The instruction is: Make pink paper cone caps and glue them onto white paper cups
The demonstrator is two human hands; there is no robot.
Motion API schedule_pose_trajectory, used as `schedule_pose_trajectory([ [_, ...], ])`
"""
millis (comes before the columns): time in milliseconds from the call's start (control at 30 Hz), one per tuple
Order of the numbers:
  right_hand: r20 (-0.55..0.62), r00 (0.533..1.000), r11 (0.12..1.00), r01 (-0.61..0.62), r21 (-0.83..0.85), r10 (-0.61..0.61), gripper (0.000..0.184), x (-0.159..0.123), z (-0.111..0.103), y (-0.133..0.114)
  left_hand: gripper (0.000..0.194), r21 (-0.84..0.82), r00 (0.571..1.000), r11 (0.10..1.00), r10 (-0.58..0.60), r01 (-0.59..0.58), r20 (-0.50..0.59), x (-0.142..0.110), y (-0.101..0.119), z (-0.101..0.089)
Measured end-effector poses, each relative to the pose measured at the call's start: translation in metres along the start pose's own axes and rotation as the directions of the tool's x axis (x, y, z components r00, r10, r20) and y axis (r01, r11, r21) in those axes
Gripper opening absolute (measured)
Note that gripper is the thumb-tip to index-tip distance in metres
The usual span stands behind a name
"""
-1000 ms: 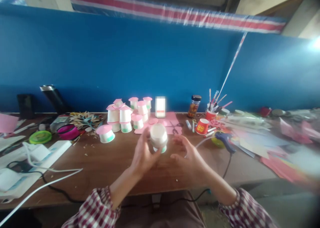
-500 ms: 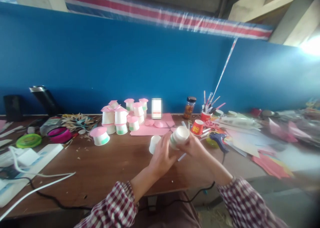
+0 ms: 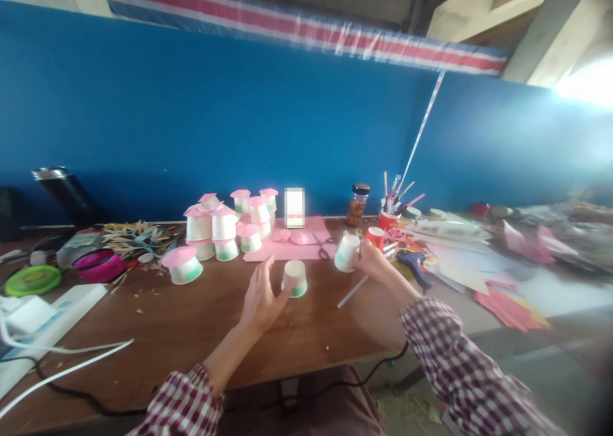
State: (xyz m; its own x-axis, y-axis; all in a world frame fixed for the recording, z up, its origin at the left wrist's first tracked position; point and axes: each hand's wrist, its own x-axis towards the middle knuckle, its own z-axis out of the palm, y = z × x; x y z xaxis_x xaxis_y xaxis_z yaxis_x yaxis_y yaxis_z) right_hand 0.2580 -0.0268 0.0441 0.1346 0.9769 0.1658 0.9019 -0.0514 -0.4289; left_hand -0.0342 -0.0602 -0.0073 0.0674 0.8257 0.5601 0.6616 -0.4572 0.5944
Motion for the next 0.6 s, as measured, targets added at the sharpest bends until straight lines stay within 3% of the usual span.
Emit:
schedule_pose_trajectory([
  [100,-0.032,0.999,0.997,-0.044,-0.071,0.041,0.033,-0.020,-0.017,0.008,0.075,-0.012,0.995,1.000,-0.021,0.022,0.096,-0.001,-0.006,0.010],
  [200,-0.164,0.985,0.970,-0.088,-0.226,0.051,0.031,-0.043,-0.035,0.027,0.075,-0.048,0.991,0.999,-0.018,0.025,0.129,-0.001,-0.008,0.018],
  [333,-0.342,0.925,0.855,-0.306,-0.419,0.163,0.040,-0.064,-0.051,0.064,0.074,-0.054,0.993,0.998,-0.027,0.033,0.113,-0.002,-0.011,0.022],
  [467,-0.284,0.895,0.789,-0.440,-0.428,0.345,0.056,-0.068,-0.052,0.087,0.070,-0.046,0.992,0.997,-0.048,0.054,0.113,-0.002,-0.013,0.022],
  [600,-0.153,0.899,0.828,-0.437,-0.352,0.410,0.047,-0.069,-0.045,0.094,0.058,-0.051,0.989,0.996,-0.063,0.070,0.132,-0.001,-0.013,0.021],
])
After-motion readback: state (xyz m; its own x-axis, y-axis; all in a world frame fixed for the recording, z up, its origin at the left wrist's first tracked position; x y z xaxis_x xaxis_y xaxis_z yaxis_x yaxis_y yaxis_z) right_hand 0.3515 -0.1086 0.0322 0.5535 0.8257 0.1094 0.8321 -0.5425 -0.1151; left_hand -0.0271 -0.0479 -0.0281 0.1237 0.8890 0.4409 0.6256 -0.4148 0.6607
